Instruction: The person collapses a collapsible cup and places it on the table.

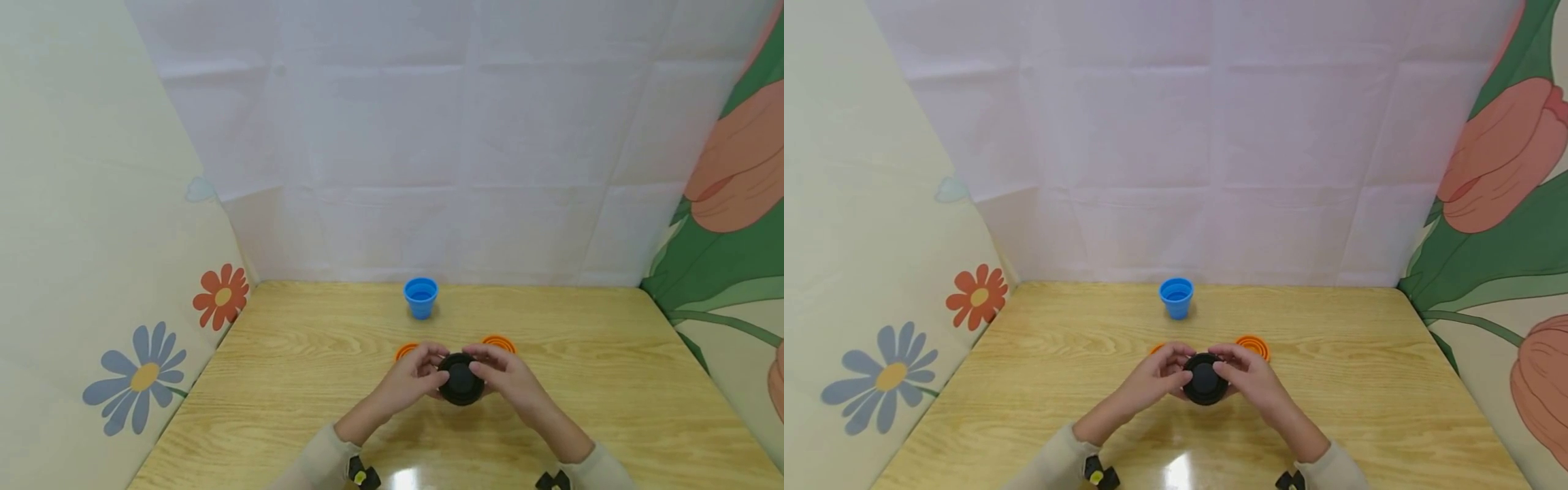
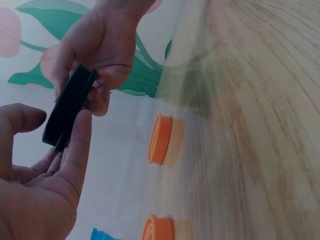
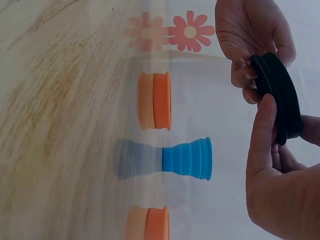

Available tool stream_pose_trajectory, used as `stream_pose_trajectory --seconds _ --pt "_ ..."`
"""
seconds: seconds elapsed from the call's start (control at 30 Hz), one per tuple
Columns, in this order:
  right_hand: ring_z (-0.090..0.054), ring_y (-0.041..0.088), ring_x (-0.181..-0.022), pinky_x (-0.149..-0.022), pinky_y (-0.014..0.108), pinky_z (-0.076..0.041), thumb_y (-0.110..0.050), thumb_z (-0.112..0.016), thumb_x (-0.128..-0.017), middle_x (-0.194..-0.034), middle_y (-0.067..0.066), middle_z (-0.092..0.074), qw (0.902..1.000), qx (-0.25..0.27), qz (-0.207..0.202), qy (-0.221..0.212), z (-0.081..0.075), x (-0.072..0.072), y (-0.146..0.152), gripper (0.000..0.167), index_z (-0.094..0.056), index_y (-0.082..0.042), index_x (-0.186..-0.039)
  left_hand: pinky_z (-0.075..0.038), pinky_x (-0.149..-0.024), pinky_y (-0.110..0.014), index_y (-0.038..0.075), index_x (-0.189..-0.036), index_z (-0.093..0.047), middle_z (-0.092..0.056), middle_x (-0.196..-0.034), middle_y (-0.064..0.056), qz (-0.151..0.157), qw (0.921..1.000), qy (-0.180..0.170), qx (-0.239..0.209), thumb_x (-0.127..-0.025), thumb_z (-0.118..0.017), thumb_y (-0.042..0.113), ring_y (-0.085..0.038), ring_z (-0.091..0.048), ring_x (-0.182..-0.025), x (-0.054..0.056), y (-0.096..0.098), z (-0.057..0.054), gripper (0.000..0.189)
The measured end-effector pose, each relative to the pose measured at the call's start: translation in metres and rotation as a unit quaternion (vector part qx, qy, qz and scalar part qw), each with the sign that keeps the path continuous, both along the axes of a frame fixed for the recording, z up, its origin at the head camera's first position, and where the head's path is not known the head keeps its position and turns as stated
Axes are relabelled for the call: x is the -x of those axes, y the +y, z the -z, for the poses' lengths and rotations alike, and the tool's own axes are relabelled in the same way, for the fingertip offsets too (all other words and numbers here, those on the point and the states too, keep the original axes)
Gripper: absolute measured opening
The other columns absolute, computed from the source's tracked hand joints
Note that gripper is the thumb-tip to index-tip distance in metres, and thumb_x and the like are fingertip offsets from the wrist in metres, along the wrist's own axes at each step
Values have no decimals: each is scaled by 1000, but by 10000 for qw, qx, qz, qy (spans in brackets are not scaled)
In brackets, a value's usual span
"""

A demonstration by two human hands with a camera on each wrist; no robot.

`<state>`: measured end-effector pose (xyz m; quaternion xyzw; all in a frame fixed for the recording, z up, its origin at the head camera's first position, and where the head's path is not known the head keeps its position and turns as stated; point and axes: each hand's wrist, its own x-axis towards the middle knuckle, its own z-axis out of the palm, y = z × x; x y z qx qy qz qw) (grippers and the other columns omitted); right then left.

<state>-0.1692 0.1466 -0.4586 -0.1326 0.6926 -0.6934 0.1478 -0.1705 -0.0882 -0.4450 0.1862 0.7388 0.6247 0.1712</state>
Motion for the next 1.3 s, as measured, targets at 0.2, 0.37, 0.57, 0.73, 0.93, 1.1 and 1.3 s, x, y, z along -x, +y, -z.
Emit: stream_pose_trajectory --seconds 0.2,0.37,0.57,0.73,0.93,1.1,1.3 --pt "-67 21 -102 -76 35 -61 -22 -62 -102 -127 20 -61 9997 36 174 -156 -3 -1 0 52 -49 8 -141 -62 -78 -41 1 -137 -51 -61 -114 -14 -97 9999 50 108 -98 -66 14 -17 -63 -95 2 2 1 43" --pt "-66 21 -103 -77 38 -62 -20 -61 -102 -129 20 -57 9994 113 126 -302 -4 0 0 51 -47 8 -142 -62 -76 -37 2 -135 -52 -61 -114 -14 -215 9995 108 191 -98 -66 14 -17 -62 -96 4 4 3 42" --pt "-66 22 -101 -77 41 -62 -17 -61 -102 -129 22 -52 9994 87 17 -323 -4 0 0 50 -47 7 -143 -62 -78 -46 1 -135 -52 -60 -111 -15 -247 9995 100 188 -98 -66 12 -18 -62 -93 6 4 6 40" --pt "-66 24 -98 -76 40 -62 -17 -61 -102 -123 19 -50 9990 -11 17 -436 -5 0 0 49 -48 6 -143 -62 -77 -46 0 -134 -53 -60 -109 -13 -278 9994 66 191 -98 -66 11 -17 -62 -92 6 3 7 40" --pt "-66 23 -96 -75 40 -62 -17 -63 -100 -118 16 -51 9984 -36 77 -565 -3 0 -1 48 -51 6 -140 -62 -73 -35 1 -134 -54 -61 -109 -11 -287 9988 169 355 -97 -67 13 -17 -62 -93 6 -1 9 40" --pt "-65 23 -100 -79 43 -62 -20 -61 -102 -121 16 -51 9981 11 96 -606 -2 0 0 47 -52 5 -141 -55 -77 -25 5 -131 -57 -63 -108 -7 -257 9922 906 823 -97 -69 12 -15 -59 -93 5 -3 8 37" --pt "-66 23 -103 -85 44 -61 -28 -60 -103 -125 15 -60 9976 78 153 -667 -3 0 2 50 -52 6 -140 -55 -76 -22 6 -128 -57 -64 -108 -7 -222 9807 1726 896 -96 -69 8 -15 -60 -93 4 -4 5 35"
